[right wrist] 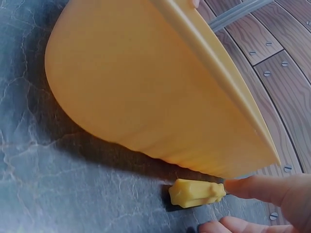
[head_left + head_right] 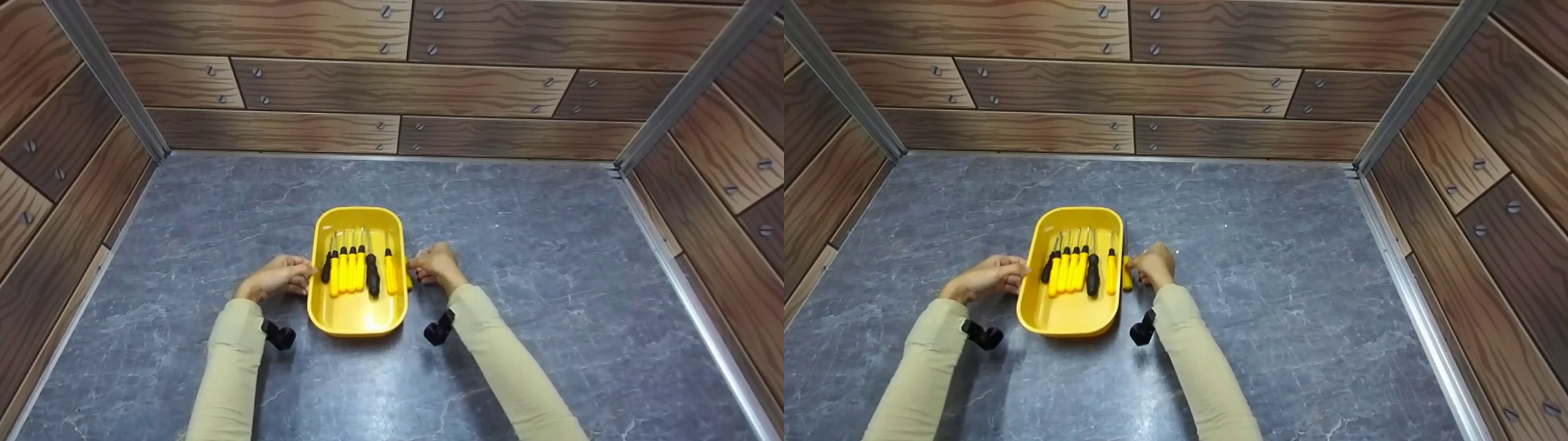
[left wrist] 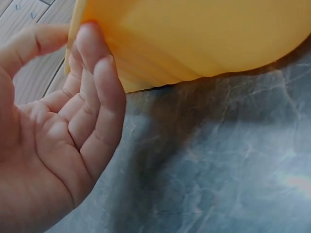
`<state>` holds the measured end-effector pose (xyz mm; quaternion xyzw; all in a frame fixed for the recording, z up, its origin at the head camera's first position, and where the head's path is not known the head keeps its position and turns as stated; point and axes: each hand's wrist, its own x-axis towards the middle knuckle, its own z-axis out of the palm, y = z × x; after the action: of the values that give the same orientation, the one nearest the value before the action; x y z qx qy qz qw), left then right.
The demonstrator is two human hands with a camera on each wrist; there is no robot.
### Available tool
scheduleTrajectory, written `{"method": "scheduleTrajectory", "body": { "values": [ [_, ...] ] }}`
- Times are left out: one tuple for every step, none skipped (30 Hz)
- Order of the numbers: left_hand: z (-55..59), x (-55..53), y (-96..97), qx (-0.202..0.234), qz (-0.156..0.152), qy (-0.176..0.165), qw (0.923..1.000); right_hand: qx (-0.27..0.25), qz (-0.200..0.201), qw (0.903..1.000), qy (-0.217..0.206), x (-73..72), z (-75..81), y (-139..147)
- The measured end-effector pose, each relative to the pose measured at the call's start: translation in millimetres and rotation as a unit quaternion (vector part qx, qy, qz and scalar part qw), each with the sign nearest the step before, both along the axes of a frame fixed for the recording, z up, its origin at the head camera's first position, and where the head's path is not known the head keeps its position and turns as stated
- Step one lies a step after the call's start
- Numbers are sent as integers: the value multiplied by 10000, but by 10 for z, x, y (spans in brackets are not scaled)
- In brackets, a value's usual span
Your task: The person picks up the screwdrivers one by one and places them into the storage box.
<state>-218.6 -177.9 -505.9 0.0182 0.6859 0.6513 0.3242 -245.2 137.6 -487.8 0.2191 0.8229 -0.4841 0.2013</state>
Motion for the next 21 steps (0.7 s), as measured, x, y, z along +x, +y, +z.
{"method": "scheduleTrajectory", "body": {
  "values": [
    [-18, 1, 6, 72, 20, -23, 10000, 71, -14, 10000, -1, -2, -7, -7],
    [-36, 2, 12, 135, 40, -41, 9999, 153, -17, 9999, 0, -5, -15, -15],
    [-52, 4, 16, 197, 61, -52, 9998, 231, -11, 9997, 4, -6, -23, -24],
    [-67, 5, 21, 267, 89, -75, 9996, 301, -8, 9995, 4, -7, -29, -31],
    [-81, 5, 23, 326, 119, -90, 9994, 386, 1, 9993, 9, -8, -34, -39],
    [-92, 7, 25, 395, 148, -114, 9990, 437, 23, 9990, 19, -7, -39, -48],
    [-103, 9, 27, 477, 174, -133, 9986, 484, 54, 9988, 34, -5, -43, -56],
    [-111, 12, 28, 563, 196, -152, 9981, 526, 97, 9986, 49, -1, -46, -65],
    [-117, 16, 29, 648, 225, -180, 9975, 564, 132, 9983, 75, 3, -50, -73],
    [-124, 20, 29, 737, 250, -209, 9967, 596, 158, 9980, 99, 6, -51, -82],
    [-134, 22, 28, 835, 256, -219, 9959, 627, 182, 9978, 124, 10, -52, -91],
    [-140, 28, 26, 926, 266, -236, 9951, 680, 205, 9974, 153, 14, -54, -98],
    [-148, 33, 26, 1016, 282, -250, 9941, 752, 230, 9967, 183, 18, -57, -105],
    [-157, 37, 26, 1093, 305, -259, 9932, 840, 257, 9959, 208, 20, -58, -112],
    [-162, 40, 26, 1152, 317, -255, 9925, 949, 279, 9948, 244, 21, -60, -118],
    [-166, 41, 28, 1200, 323, -253, 9919, 1068, 308, 9934, 270, 21, -61, -123],
    [-167, 42, 29, 1236, 332, -250, 9915, 1185, 331, 9920, 296, 22, -60, -126],
    [-166, 44, 33, 1248, 344, -257, 9912, 1309, 362, 9902, 326, 24, -57, -128],
    [-164, 42, 38, 1249, 349, -259, 9912, 1397, 376, 9888, 356, 25, -56, -129],
    [-159, 40, 42, 1238, 355, -266, 9913, 1466, 382, 9877, 380, 25, -53, -131],
    [-156, 36, 43, 1242, 355, -284, 9912, 1508, 383, 9870, 409, 26, -53, -131]
  ]
}}
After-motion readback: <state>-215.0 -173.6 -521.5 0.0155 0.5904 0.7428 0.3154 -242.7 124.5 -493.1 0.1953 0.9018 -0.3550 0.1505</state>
